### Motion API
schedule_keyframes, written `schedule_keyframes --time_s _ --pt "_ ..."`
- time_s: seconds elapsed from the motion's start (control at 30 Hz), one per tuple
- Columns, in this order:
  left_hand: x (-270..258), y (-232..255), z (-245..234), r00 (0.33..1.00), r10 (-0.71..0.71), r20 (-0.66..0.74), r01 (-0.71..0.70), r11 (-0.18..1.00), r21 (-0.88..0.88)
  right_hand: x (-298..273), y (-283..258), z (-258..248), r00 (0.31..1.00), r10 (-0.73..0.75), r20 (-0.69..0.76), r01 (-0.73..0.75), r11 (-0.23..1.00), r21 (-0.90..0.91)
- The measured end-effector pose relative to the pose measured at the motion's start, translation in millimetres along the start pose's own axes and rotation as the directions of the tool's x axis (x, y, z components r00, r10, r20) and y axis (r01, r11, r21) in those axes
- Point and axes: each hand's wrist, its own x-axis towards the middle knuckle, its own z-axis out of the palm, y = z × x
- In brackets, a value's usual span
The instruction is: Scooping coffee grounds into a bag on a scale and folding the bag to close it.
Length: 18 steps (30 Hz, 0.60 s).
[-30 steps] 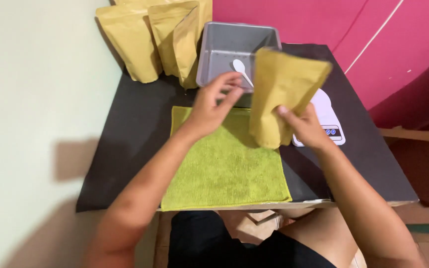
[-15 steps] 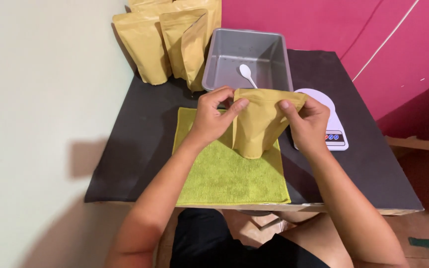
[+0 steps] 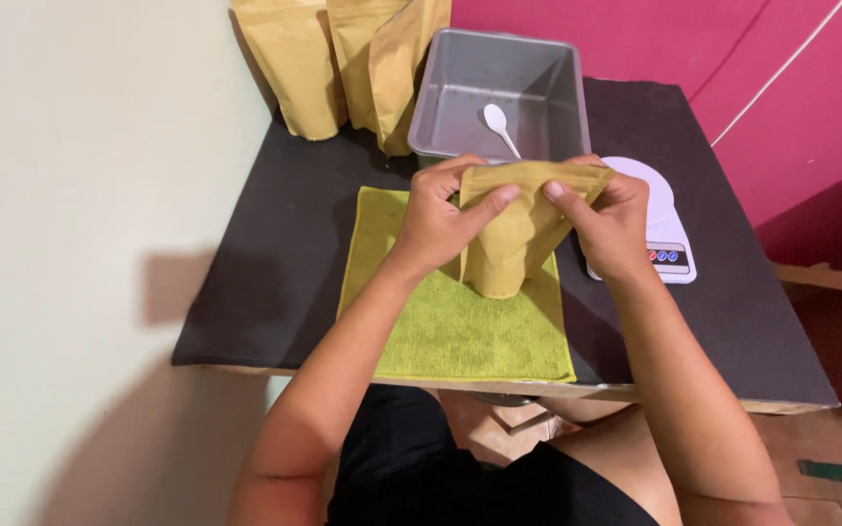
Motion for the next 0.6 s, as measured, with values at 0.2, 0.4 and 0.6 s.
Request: schedule_keyframes --time_s 0.2,0.4,0.6 --pt "-2.8 -7.7 9.7 0.999 -0.018 -0.049 0.016 0.999 -0.044 0.4 0.4 3.4 0.999 -0.041 0.012 0.040 0.999 0.022" --pt "-5.0 -1.3 22.9 0.994 -0.107 -0.033 0.103 0.991 -0.088 -0.2 -11.5 7.4 0.998 -0.052 0.026 0.051 0.998 0.040" --pt "-4.8 -11.0 28.4 0.998 -0.046 -0.039 0.044 0.998 -0.041 -4.2 -7.6 0.4 0.999 -0.044 0.013 0.043 0.998 0.041"
